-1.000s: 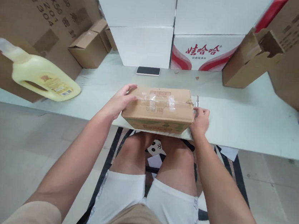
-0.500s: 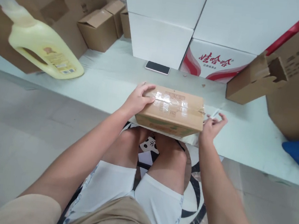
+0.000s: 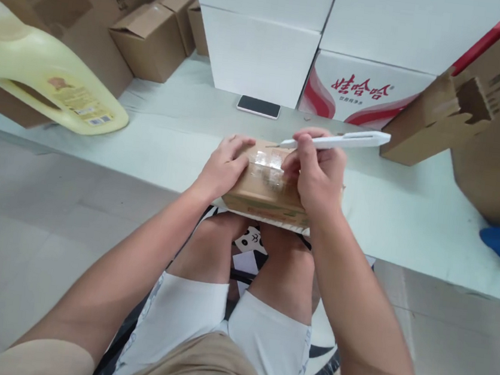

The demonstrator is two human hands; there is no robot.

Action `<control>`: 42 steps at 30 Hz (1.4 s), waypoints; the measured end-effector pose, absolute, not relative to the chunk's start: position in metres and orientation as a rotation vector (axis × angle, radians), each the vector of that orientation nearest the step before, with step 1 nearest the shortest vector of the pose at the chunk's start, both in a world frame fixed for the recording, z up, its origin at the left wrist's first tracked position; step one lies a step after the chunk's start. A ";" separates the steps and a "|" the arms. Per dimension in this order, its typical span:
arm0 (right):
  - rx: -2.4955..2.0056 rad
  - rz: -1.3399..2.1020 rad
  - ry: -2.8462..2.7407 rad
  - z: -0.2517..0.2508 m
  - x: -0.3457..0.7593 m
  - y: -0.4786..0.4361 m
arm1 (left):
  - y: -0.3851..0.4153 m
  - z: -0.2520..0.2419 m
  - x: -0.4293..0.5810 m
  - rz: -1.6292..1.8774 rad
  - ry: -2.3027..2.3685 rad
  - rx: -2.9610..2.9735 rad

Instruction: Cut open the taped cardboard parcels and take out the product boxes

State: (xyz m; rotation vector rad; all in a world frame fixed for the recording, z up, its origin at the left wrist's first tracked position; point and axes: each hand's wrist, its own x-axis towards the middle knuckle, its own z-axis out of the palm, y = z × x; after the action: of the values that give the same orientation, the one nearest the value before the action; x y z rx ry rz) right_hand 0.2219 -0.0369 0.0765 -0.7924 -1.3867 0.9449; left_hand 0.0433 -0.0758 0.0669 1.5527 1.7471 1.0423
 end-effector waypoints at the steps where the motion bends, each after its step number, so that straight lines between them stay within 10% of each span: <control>1: -0.819 0.922 -1.408 0.073 0.221 -0.038 | -0.076 0.066 0.044 1.046 1.744 1.549; 42: -1.089 0.942 -1.597 0.074 0.224 -0.044 | -0.073 0.062 0.043 1.136 1.695 1.415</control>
State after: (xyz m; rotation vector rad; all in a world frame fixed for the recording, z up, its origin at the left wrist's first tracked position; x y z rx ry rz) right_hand 0.2240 -0.0440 0.0738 -1.0889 -1.5968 0.9424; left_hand 0.0431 -0.0732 0.0624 1.4155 1.6949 1.1356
